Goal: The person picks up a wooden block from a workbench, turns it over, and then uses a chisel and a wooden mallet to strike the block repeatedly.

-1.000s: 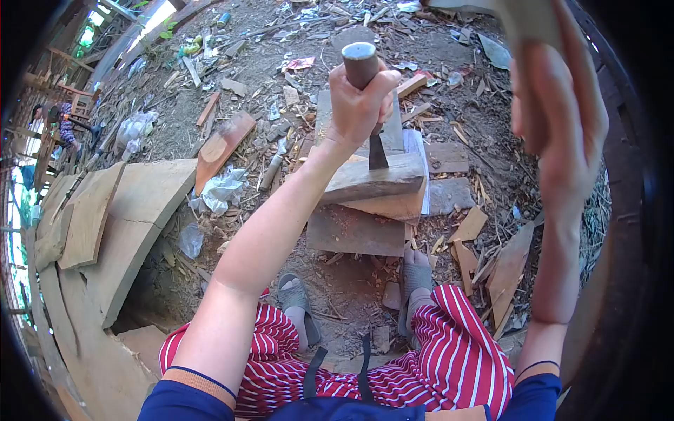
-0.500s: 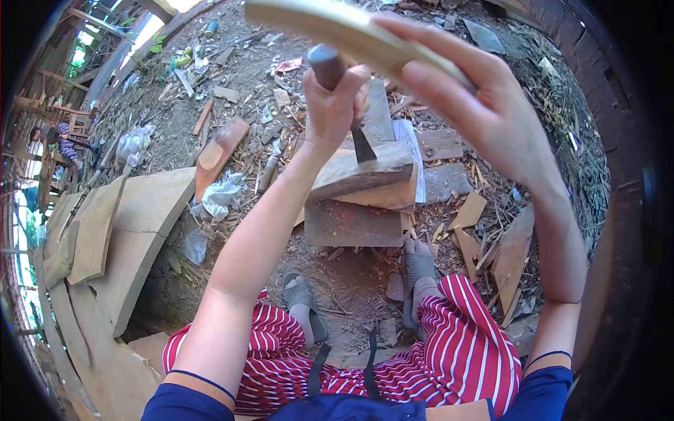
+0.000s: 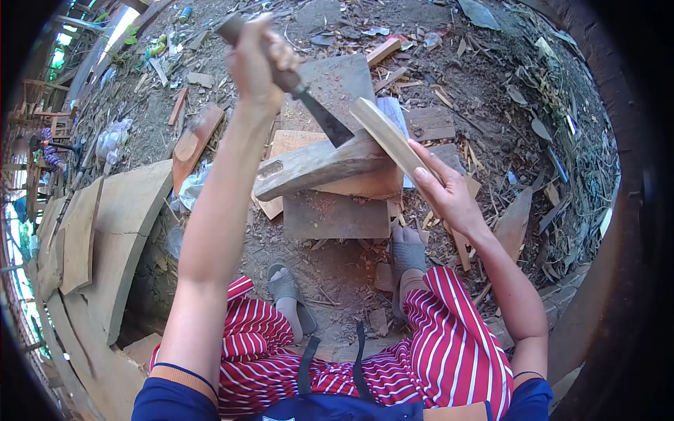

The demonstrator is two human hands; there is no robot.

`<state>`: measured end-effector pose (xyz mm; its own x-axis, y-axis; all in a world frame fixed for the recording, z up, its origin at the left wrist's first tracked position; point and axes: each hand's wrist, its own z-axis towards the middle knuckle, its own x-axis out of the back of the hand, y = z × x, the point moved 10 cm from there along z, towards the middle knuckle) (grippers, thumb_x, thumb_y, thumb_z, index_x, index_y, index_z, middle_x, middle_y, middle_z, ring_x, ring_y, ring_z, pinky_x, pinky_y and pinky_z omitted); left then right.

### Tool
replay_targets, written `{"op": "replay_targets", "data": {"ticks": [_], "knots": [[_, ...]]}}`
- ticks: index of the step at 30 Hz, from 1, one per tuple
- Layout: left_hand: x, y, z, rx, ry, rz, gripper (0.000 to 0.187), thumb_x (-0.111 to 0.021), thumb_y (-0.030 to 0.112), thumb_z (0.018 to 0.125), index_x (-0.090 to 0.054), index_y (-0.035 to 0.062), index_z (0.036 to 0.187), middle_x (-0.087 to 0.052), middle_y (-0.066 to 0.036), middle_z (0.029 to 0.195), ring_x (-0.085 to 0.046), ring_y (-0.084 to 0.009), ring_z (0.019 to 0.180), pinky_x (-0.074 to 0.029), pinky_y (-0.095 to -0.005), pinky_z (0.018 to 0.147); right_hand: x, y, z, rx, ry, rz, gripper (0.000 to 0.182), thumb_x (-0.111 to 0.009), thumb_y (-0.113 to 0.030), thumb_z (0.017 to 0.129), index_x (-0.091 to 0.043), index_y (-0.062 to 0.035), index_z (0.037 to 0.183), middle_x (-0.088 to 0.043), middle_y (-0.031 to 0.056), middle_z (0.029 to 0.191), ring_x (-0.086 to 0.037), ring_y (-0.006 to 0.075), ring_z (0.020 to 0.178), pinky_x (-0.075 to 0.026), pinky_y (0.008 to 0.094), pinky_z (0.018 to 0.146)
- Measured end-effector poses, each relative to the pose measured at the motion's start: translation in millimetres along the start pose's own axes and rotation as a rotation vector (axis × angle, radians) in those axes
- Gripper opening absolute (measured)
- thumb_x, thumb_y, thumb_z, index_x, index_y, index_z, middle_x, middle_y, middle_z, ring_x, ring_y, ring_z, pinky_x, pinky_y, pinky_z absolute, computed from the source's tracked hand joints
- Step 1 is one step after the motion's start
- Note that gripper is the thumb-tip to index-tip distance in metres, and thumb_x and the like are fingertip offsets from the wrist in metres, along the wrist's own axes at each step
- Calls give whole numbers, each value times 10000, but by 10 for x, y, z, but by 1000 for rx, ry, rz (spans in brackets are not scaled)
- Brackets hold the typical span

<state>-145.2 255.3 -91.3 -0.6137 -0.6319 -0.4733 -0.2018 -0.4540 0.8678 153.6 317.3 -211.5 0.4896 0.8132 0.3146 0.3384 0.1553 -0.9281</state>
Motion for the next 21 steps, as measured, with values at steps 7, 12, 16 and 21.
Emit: {"op": "replay_targets", "data": {"ticks": [7, 12, 16, 21], "knots": [[341, 750, -480, -231, 101, -143, 226, -578, 140, 889, -455, 84, 1071, -519, -77, 738, -548, -137, 710, -489, -357, 737, -10, 8, 13, -6, -48, 45, 530, -522, -377, 966, -458, -162, 1447, -524, 145, 1412, -504, 240, 1287, -385, 360, 1065], [-68, 900, -805, -366, -34, 340, 450, -645, 56, 881, -406, 11, 1260, -547, -109, 976, -606, -153, 885, -570, -425, 899, -5, -35, 11, 60, -28, 2, 525, -521, -357, 973, -456, -140, 1447, -506, 142, 1430, -486, 238, 1304, -372, 355, 1077], [-388, 917, -1016, -691, -149, 684, 418, -649, -69, 842, -424, -9, 1189, -592, -116, 876, -689, -222, 753, -643, -421, 725, -10, -31, 14, 37, -42, 38, 524, -519, -353, 973, -456, -137, 1446, -505, 146, 1430, -479, 248, 1315, -364, 359, 1085], [-470, 853, -1174, -768, -80, 477, 298, -593, -49, 832, -400, 18, 1049, -573, -119, 802, -632, -195, 548, -627, -372, 512, -1, -24, 7, 53, -36, -8, 531, -523, -363, 968, -451, -156, 1451, -507, 152, 1428, -483, 258, 1314, -371, 363, 1079]]}}
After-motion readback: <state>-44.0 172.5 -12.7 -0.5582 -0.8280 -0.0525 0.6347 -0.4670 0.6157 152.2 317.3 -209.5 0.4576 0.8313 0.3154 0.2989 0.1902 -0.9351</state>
